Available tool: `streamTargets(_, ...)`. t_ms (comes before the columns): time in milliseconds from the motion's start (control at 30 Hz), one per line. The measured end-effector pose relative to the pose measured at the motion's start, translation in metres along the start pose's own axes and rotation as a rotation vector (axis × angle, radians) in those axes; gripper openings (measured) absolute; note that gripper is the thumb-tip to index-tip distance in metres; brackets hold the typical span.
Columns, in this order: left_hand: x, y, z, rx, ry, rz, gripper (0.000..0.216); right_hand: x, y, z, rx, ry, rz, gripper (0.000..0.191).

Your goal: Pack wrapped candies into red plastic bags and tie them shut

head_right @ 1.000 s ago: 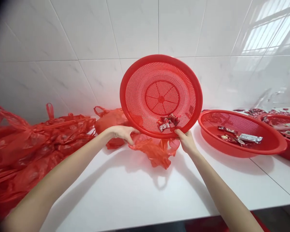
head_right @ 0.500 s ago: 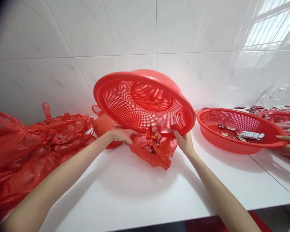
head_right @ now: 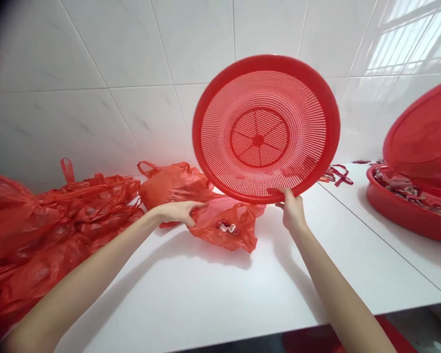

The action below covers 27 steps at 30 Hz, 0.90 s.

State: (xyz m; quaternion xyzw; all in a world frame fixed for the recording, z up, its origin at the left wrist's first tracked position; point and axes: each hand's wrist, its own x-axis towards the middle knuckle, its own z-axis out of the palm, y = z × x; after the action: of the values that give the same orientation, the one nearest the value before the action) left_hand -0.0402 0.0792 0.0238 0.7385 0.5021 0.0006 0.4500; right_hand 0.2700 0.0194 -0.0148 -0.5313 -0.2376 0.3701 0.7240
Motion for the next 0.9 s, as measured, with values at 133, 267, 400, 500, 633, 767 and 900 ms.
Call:
streamTargets(133,-0.014,-0.005,-0.003,0.027,0.05,-0.021,0.107,-0.003,-0.019,-0.027,0.014,-0.013,0.106,0.01)
streamTargets(267,-0.022,-0.01,-0.008,0.018,0.076,-0.018,0.105,-0.01,-0.025,-0.054,0.015,0.044,0.248,0.004)
streamTargets(400,-0.025,-0.011,-0.009,0.014,0.126,0.004,0.102,-0.02,-0.023,-0.07,-0.044,0.113,0.318,0.006)
streamTargets(500,-0.029,-0.008,-0.008,0.021,0.105,-0.017,0.104,-0.029,-0.02,-0.075,-0.061,0.13,0.345,0.008)
streamTargets(633,-0.032,-0.008,-0.004,-0.014,0.047,-0.009,0.108,-0.038,-0.014,-0.071,-0.098,0.022,0.304,0.006)
streamTargets(767,-0.031,-0.014,0.002,-0.077,0.026,0.021,0.106,-0.038,-0.009,-0.051,-0.091,-0.069,0.241,0.008)
streamTargets(900,-0.032,-0.015,0.008,-0.163,0.036,0.072,0.102,-0.03,-0.004,-0.02,-0.101,-0.167,0.264,0.012)
